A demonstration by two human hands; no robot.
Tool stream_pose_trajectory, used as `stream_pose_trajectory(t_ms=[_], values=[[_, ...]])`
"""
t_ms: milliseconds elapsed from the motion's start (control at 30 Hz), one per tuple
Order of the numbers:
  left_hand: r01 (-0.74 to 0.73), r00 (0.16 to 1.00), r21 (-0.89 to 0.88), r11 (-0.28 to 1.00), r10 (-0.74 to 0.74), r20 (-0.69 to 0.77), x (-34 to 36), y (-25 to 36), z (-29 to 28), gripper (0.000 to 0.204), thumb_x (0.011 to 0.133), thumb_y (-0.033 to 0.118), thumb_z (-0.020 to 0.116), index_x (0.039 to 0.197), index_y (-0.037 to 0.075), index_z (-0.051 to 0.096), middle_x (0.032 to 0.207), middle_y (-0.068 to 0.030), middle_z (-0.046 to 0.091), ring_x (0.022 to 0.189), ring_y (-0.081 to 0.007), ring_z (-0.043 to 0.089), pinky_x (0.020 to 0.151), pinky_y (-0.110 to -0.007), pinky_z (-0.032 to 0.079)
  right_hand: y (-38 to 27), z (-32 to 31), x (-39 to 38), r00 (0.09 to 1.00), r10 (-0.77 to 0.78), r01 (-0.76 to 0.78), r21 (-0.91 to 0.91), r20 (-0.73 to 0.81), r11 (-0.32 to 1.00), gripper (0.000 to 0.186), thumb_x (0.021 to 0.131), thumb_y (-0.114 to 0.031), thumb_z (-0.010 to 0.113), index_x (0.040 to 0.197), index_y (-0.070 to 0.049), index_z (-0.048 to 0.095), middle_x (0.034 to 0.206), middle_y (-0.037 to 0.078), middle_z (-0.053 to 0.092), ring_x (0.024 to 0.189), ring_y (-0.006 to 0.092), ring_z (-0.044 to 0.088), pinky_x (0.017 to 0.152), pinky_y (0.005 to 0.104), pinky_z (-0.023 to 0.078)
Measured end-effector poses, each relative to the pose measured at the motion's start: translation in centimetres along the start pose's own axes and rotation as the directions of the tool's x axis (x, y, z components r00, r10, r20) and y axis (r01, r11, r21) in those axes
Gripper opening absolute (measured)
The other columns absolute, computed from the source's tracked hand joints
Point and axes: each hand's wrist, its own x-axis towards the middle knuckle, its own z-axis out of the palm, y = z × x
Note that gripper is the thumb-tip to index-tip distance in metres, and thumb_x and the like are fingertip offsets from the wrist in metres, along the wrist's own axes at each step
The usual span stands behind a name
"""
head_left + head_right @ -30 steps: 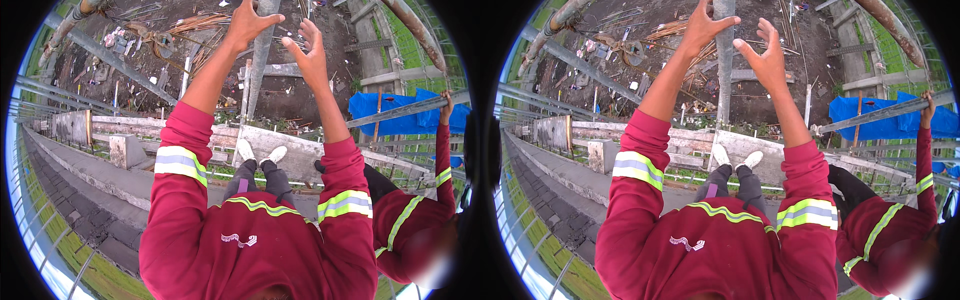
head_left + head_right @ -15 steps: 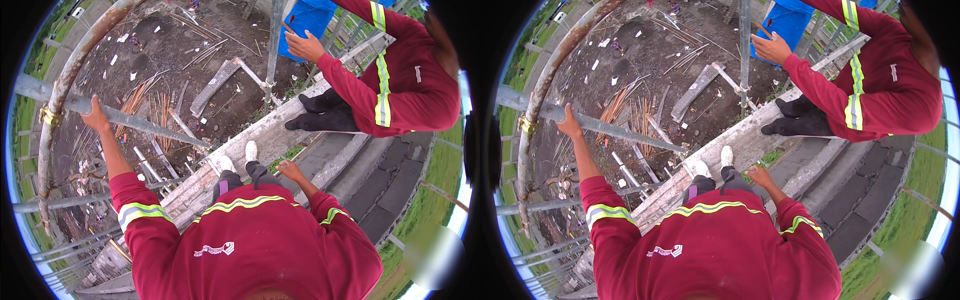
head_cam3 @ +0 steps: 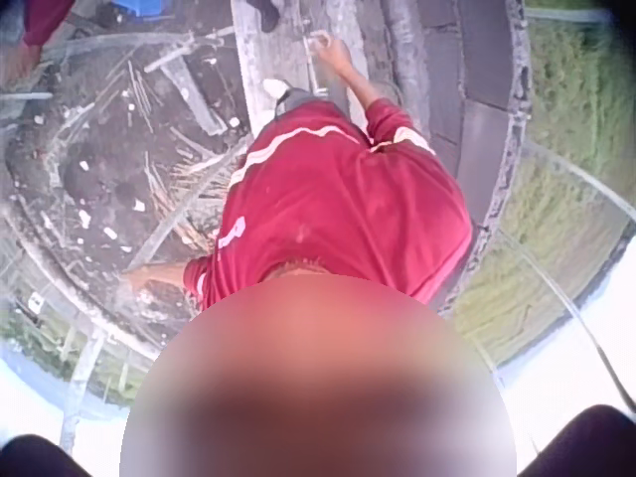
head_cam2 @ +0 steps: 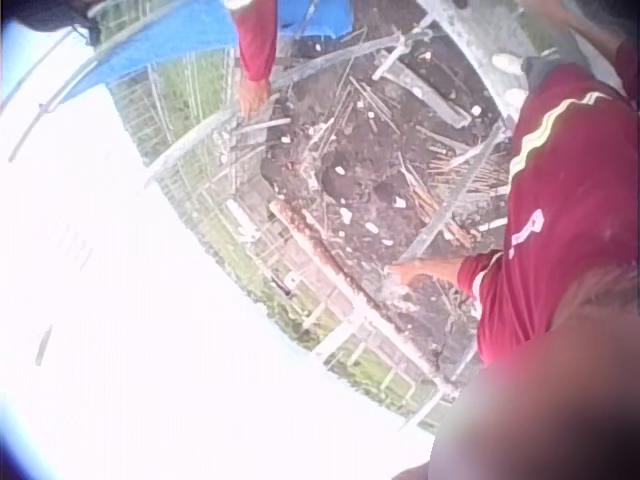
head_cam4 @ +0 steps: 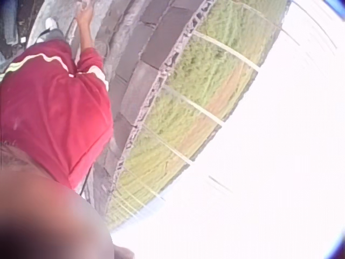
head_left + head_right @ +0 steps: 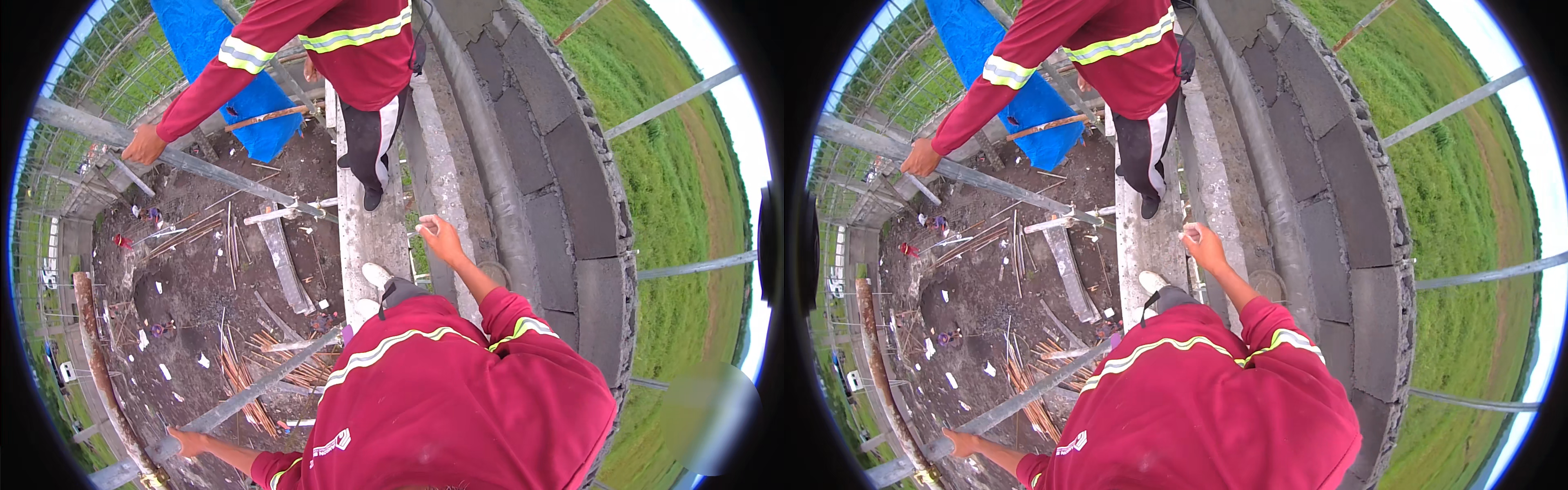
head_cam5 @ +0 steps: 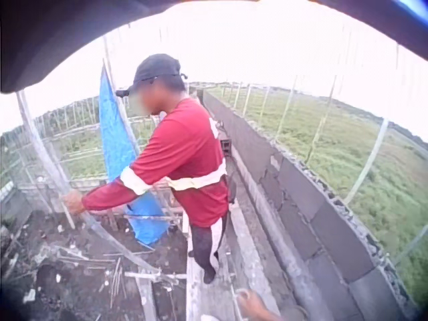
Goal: The person walks along a narrow scaffold on a circular concrete structure and smooths the wet concrete surface with a hand trowel. The person repeatedly levels and finishes the curved wall while moving around the structure.
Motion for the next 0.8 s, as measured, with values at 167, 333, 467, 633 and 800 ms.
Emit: stream_pose_trajectory(t_ms=[167,333,467,633,800], values=[[0.063,0.996,0.183,0.981,-0.051,-0.07,1.6,-1.8,1.4,0.088,0.063,0.062,0.083,0.1,-0.015,0.063,0.089,-0.0279,0.069,0.087,-0.0423,0.068,0.084,-0.048,0.054,-5.4,-10.0,3.3,0.921,-0.12,0.124,-0.014,-0.372,0.992,0.034,0.089,-0.025,0.069,0.115,-0.002,0.066,0.106,0.013,0.071,0.095,0.0221,0.069,0.084,0.0356,0.052],[0.014,0.997,0.088,0.996,-0.006,-0.082,1.3,-1.3,1.4,0.093,0.061,0.07,0.08,0.099,-0.014,0.064,0.094,-0.0295,0.068,0.081,-0.0427,0.068,0.075,-0.049,0.056,-9.0,-21.5,6.9,0.664,-0.416,0.229,-0.36,-0.621,0.904,0.033,0.089,-0.026,0.071,0.114,-0.005,0.067,0.108,0.013,0.069,0.103,0.0273,0.066,0.091,0.0376,0.049],[0.053,0.99,0.194,0.98,-0.026,-0.14,0.5,0.1,0.4,0.09,0.063,0.068,0.08,0.106,-0.01,0.066,0.102,-0.0273,0.069,0.087,-0.0405,0.068,0.079,-0.05,0.054,-8.8,-32.8,9.9,0.481,-0.548,-0.1,-0.664,-0.684,0.741,0.044,0.088,-0.039,0.07,0.12,-0.009,0.065,0.123,0.014,0.06,0.118,0.0318,0.056,0.099,0.0426,0.045],[0.088,0.994,0.087,0.992,-0.082,-0.071,0.1,0.9,-0.2,0.082,0.067,0.061,0.08,0.116,-0.004,0.066,0.11,-0.0219,0.069,0.095,-0.0386,0.067,0.086,-0.05,0.052,-3.7,-43.2,12.3,0.534,-0.19,-0.614,-0.532,-0.824,0.583,0.099,0.076,-0.083,0.054,0.144,-0.012,0.046,0.146,0.021,0.046,0.137,0.0362,0.041,0.109,0.0612,0.032],[0.181,0.983,0.093,0.979,-0.177,-0.048,-0.3,0.4,-0.7,0.077,0.071,0.052,0.08,0.124,-0.001,0.062,0.115,-0.0223,0.068,0.1,-0.0404,0.065,0.091,-0.049,0.05,0.8,-46.0,12.8,0.644,0.184,-0.698,-0.473,-0.742,0.537,0.112,0.072,-0.093,0.039,0.152,-0.014,0.037,0.145,0.022,0.047,0.134,0.0397,0.045,0.11,0.0645,0.026]])
